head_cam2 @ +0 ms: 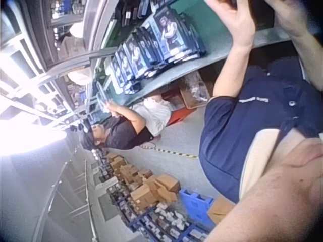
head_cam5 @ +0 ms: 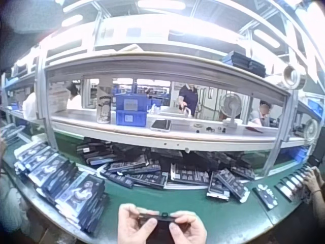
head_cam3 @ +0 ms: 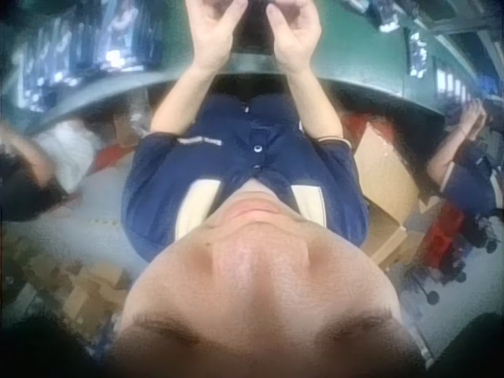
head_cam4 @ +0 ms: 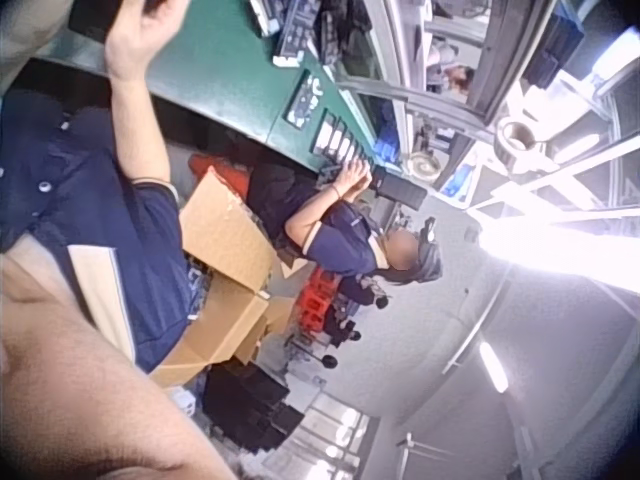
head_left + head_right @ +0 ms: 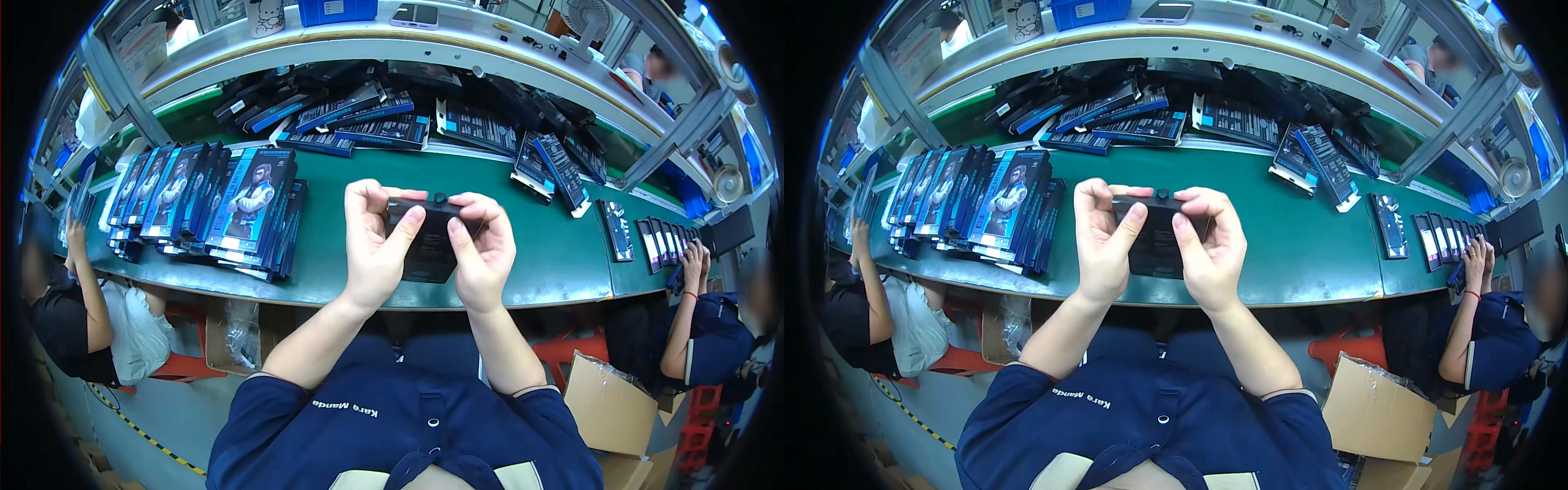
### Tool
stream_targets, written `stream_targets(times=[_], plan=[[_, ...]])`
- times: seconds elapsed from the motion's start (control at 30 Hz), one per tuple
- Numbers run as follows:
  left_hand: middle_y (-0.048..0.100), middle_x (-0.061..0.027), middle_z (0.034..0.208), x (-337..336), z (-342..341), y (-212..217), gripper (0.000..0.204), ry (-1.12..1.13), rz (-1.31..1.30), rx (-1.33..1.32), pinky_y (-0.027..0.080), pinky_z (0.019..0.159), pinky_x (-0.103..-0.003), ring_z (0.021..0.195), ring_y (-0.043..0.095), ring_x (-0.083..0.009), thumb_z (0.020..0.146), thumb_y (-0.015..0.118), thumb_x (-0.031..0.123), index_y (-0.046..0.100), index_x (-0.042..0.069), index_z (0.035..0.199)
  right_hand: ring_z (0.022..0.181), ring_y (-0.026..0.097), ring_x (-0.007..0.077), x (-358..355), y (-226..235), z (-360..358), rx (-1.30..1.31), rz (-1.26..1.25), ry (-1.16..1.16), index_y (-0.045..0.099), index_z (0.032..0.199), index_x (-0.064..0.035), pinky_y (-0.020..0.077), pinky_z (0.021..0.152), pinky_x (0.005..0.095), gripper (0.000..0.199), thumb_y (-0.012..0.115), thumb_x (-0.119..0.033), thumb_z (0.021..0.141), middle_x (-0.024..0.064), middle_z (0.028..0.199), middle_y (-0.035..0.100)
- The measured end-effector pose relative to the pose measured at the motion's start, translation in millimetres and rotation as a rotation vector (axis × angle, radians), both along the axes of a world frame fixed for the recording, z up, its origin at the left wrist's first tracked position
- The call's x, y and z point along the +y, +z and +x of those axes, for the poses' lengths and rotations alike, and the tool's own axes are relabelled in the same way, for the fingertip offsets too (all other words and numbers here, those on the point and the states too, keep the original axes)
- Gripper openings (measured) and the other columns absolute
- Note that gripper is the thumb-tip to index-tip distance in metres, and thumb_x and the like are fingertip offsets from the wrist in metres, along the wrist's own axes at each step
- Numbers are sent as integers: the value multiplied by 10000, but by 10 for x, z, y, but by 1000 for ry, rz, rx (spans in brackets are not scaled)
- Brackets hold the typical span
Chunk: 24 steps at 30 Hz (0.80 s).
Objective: Manually assemble, verify, and pack product display boxes into anti-static plastic sleeves and larger shipping boxes along a factory manufacturing line.
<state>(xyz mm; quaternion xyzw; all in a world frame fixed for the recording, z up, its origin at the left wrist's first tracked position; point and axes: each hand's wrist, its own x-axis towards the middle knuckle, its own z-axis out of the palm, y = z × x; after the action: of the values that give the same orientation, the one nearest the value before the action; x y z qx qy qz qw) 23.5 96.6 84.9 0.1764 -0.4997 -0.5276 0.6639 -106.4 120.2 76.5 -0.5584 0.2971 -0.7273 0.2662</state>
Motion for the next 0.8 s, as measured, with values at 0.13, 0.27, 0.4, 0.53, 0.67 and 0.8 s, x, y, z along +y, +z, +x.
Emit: stream_targets(times=[0.13, 0.27, 0.4, 0.53, 0.67, 0.8], plan=[[573, -77, 1012, -11, -33, 66, 225, 21, 9, -22, 444, 847, -238, 967, 565, -118, 923, 617, -34, 461, 56, 1057, 960, 569, 130, 73, 222, 90, -315, 150, 88, 514, 1063, -21, 466, 870, 265, 175, 607, 20, 921, 84, 1035, 575], [594, -101, 1008, -36, -23, -4, 148, 167, -192, -104, 450, 821, -234, 921, 578, -131, 921, 631, -18, 509, 32, 987, 974, 582, 201, -57, -27, -20, 109, -105, -102, 474, 1030, -45, 481, 850, 305, 247, 639, 59, 879, 135, 1063, 556], [544, -193, 1248, -105, 228, -274, 341, -228, -340, -32, 421, 1004, -320, 1161, 553, -224, 878, 724, 95, 543, 49, 1163, 994, 563, 176, 89, -345, -30, 115, -113, 82, 377, 1144, -103, 493, 807, 323, 448, 696, 23, 856, 128, 1120, 519], [170, -199, 1590, 23, 293, -570, 1179, -805, 68, -469, 159, 1194, -408, 1486, 132, -280, 709, 831, 351, 81, 4, 1550, 1006, 556, 155, -88, -227, -10, -302, 221, 81, 489, 1227, -74, 448, 916, 290, 242, 498, -200, 1020, 39, 1132, 533], [168, -325, 1549, 354, 340, -21, 1048, 79, -303, -999, 293, 1122, -507, 1408, 286, -452, 611, 795, 337, 334, 86, 1518, 1085, 551, 238, -589, -295, -483, 832, -60, -577, 500, 1285, -75, 433, 934, 396, 365, 559, -185, 943, 109, 1168, 549], [458, -313, 1381, 197, 1012, 441, 726, 1020, -289, -1284, 409, 1001, -522, 1127, 538, -469, 635, 729, 314, 598, 101, 1316, 1155, 493, 333, -716, -311, -1277, 1354, 415, -1041, 556, 1214, -51, 406, 933, 485, 534, 745, -131, 721, 141, 1203, 532]])
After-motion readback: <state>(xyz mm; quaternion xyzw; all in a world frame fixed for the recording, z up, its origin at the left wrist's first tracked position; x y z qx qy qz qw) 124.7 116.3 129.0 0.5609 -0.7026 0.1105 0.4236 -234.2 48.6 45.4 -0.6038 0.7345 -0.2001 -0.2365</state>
